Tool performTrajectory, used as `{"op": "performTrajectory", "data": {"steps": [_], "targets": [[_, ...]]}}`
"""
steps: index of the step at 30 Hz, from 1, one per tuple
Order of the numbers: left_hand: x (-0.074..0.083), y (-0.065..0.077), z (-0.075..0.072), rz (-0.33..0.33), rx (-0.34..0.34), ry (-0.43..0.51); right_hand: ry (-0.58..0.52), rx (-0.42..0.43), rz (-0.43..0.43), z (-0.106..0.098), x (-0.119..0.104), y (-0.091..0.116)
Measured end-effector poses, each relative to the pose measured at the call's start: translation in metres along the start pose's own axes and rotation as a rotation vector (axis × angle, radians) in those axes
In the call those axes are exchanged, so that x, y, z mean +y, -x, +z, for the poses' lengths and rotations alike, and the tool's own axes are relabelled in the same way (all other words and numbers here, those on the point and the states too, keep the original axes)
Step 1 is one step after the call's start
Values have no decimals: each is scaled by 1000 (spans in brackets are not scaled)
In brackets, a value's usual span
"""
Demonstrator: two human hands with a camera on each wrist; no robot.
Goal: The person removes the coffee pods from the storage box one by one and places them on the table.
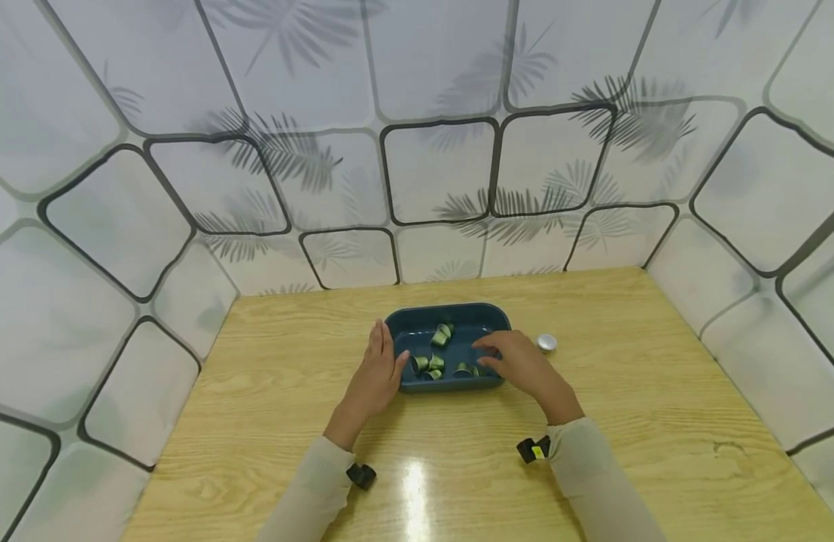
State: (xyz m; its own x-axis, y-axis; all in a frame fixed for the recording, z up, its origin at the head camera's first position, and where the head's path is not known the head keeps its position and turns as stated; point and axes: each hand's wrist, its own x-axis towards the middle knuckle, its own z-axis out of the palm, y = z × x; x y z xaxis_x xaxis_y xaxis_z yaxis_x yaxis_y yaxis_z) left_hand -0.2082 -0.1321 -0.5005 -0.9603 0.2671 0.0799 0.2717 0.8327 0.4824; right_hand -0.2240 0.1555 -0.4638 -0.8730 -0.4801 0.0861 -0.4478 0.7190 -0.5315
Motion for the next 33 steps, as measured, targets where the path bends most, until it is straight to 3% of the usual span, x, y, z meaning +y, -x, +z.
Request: {"op": "performTrajectory", "data": {"steps": [13,23,33], "targets": [[0,-1,1,-3,-6,-15,-18,-86,17,10,-3,-8],[1,1,0,-6,-10,-24,38,-120,4,11,-5,-7],[2,-1,-1,-1,-6,-15,-53,-137,-1,6,-3,-11]]}}
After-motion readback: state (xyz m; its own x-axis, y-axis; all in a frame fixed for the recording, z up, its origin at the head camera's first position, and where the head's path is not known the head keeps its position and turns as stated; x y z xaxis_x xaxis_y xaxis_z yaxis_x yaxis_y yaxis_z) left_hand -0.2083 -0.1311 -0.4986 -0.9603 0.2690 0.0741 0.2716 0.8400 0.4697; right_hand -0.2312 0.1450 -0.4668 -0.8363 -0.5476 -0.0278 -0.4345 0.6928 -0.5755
